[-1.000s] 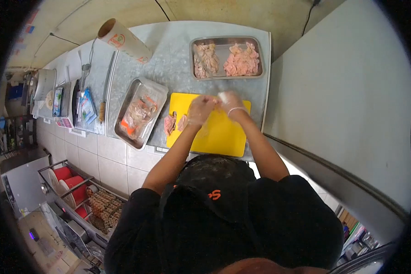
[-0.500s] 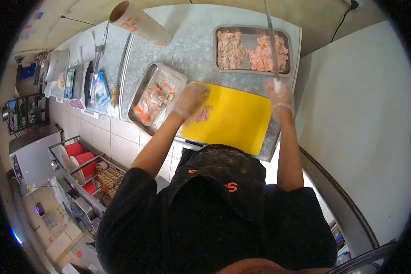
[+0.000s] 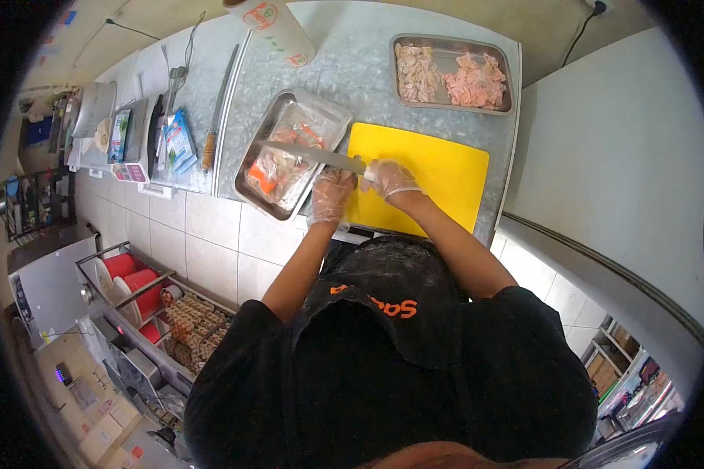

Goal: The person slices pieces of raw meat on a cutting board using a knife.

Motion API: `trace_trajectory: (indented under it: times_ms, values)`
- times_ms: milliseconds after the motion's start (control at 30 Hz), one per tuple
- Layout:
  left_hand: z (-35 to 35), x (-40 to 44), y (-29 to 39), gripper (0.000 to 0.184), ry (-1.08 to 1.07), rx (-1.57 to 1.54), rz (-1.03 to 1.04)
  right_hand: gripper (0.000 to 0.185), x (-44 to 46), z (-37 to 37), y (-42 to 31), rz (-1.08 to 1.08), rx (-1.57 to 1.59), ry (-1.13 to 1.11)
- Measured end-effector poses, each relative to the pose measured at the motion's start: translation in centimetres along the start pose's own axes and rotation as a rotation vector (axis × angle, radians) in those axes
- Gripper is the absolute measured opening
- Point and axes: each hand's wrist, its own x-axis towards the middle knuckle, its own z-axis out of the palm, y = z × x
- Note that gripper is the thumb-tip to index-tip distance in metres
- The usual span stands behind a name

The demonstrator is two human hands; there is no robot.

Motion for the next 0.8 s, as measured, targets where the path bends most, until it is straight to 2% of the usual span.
trace_trajectory:
  times_ms: [67, 133, 200, 233, 267, 333, 367, 400, 467, 500, 567, 600, 667, 800]
  values:
    - [-3.1, 0.1, 2.3, 0.033, -0.065, -0.395, -0.203, 0.025, -0.9, 1.0, 1.4, -0.026, 0.093, 0.091]
    - [-3.6, 0.0, 1.7, 0.035, -0.126, -0.404, -0.251, 0.027, -2.6, 0.6, 2.2, -0.051, 0.191, 0.182]
    - [-4.0, -0.3, 1.9, 0.037, -0.228, -0.556, -0.309, 0.032, -5.1, -0.9, 2.5, 0.004, 0.322, 0.32]
    - [-3.1, -0.6, 0.9, 0.038, -0.275, -0.586, -0.192, 0.032, -6.6, -2.2, 2.4, 0.008, 0.315, 0.32]
    - [-2.8, -0.8, 1.1, 0.038, -0.276, -0.592, -0.189, 0.031, -8.2, -3.8, 2.1, 0.097, 0.321, 0.3]
    - [-2.2, -0.6, 2.8, 0.043, -0.184, 0.098, 0.265, 0.029, -10.7, -5.4, 2.0, 0.192, 0.325, 0.3]
    - [-2.1, -0.3, 4.1, 0.055, -0.35, 0.242, 0.366, 0.028, -11.9, -5.9, 2.2, 0.148, 0.478, 0.345]
    - [-2.1, -0.2, 5.9, 0.055, -0.351, 0.234, 0.386, 0.027, -12.9, -6.1, 2.3, 0.103, 0.631, 0.391]
    - [-1.5, -0.5, 9.1, 0.058, -0.41, -0.458, 0.461, 0.027, -13.6, -5.4, 3.7, 0.098, 0.696, 0.429]
    - [-1.1, -0.6, 10.5, 0.058, -0.414, -0.462, 0.473, 0.028, -13.8, -5.0, 4.1, 0.081, 0.766, 0.45]
    - [-0.1, -0.5, 12.8, 0.053, -0.856, -1.036, 0.012, 0.028, -15.2, -5.5, 2.1, 0.139, 0.744, 0.51]
    - [0.3, -0.2, 13.0, 0.053, -0.871, -1.034, 0.025, 0.027, -15.9, -5.6, 1.5, 0.197, 0.725, 0.559]
    - [1.0, 0.2, 13.1, 0.038, -1.022, -0.799, -0.088, 0.028, -17.0, -5.5, 2.0, 0.177, 0.741, 0.544]
    - [1.8, -0.1, 13.2, 0.026, -1.0, -0.766, -0.061, 0.027, -18.5, -5.8, 3.8, 0.211, 0.75, 0.534]
